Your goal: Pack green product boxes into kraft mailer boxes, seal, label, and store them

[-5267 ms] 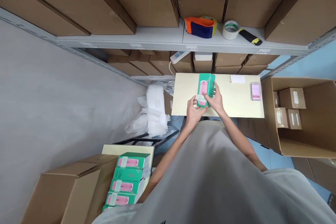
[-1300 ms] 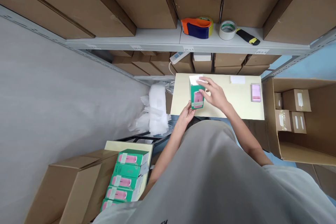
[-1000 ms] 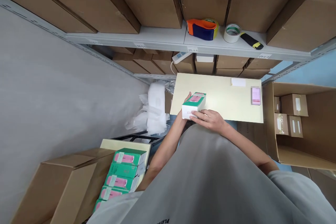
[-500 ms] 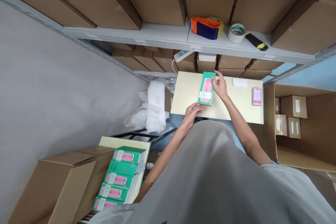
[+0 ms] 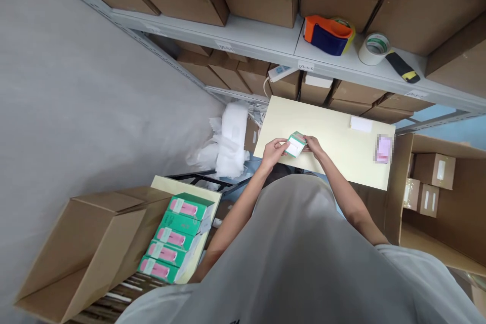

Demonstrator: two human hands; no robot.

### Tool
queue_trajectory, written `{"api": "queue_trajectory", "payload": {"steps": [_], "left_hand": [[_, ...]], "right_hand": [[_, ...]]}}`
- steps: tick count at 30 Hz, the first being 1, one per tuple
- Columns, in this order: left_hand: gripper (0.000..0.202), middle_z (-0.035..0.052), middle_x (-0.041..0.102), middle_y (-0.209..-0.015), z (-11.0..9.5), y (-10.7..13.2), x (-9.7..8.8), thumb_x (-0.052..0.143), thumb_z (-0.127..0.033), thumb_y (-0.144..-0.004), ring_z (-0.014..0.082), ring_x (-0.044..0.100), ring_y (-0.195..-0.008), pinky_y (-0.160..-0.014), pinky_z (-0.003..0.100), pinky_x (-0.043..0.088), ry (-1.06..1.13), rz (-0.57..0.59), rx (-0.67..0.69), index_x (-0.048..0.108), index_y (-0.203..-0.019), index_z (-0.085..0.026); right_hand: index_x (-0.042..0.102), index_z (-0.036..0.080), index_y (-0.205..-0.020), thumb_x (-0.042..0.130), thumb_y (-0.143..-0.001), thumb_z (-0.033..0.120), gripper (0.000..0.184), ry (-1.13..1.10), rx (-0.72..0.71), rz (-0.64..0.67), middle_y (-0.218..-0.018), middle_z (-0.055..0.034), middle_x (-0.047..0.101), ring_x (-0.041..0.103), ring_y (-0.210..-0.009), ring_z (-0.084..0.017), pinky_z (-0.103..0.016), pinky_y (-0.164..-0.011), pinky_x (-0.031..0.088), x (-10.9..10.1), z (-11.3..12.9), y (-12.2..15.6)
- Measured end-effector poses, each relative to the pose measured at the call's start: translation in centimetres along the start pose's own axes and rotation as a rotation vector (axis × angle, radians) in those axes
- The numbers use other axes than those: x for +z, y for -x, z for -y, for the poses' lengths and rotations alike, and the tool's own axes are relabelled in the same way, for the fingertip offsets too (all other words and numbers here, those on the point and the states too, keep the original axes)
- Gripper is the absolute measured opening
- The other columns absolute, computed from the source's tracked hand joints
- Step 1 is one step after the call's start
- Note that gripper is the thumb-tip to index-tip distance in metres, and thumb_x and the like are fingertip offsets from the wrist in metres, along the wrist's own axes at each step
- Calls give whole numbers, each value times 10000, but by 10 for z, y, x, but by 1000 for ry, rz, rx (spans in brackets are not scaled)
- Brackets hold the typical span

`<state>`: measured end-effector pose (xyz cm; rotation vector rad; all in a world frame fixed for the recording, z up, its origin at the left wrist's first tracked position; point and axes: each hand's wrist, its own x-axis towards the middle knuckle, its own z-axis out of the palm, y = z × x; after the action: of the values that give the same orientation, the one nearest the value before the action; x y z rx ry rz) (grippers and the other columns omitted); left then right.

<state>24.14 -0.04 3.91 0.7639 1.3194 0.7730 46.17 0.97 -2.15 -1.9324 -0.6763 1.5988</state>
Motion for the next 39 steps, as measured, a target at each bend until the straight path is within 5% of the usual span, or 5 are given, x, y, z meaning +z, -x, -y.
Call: {"api": "queue_trajectory", "payload": {"steps": [10, 21, 25, 32, 39], "left_hand": [[338, 10, 754, -858, 89, -14, -41, 893, -248, -902, 171, 756, -840, -1021, 378, 648, 348, -303, -300, 766, -1212, -203], [536, 72, 820, -1037, 46, -102, -58, 942, -235, -855, 265, 848, -1053, -1196, 495, 596, 505, -94, -282, 748, -1355, -218], [442, 139, 843, -1181, 34, -96, -81, 1022, -282, -779, 291, 849, -1068, -1176, 519, 601, 482, 14, -292, 818, -1161, -189], [377, 200, 864, -1196, 46, -51, -123, 1045, -385, -715, 345, 832, -1173, -1168, 495, 573, 491, 24, -318, 826, -941, -177], [366, 206, 865, -1255, 47, 0, -130, 1002, -397, -712, 333, 828, -1192, -1153, 463, 572, 630, -57, -174, 839, -951, -172]], "right_hand": [[594, 217, -1479, 671, -1103, 327, 399, 500, -169, 10, -1500, -153, 778, 867, -1065, -268, -428, -1055, 696, 49, 31, -52], [577, 131, -1657, 651, -1032, 245, 640, 742, -318, -87, -1810, -238, 535, 685, -1537, -388, -524, -1335, 525, 108, 136, -109], [543, 107, -1697, 585, -1075, 302, 653, 731, -335, -158, -1858, -274, 447, 792, -1389, -360, -502, -1255, 602, 112, 133, -86], [761, 200, -1393, 663, -1056, 356, 384, 531, -414, -107, -1523, -198, 793, 881, -1168, -322, -487, -1102, 690, 122, 69, 0], [796, 236, -1206, 700, -990, 438, 311, 417, -476, 61, -1254, -128, 889, 873, -1061, -279, -476, -1030, 714, 139, 38, 63]]}}
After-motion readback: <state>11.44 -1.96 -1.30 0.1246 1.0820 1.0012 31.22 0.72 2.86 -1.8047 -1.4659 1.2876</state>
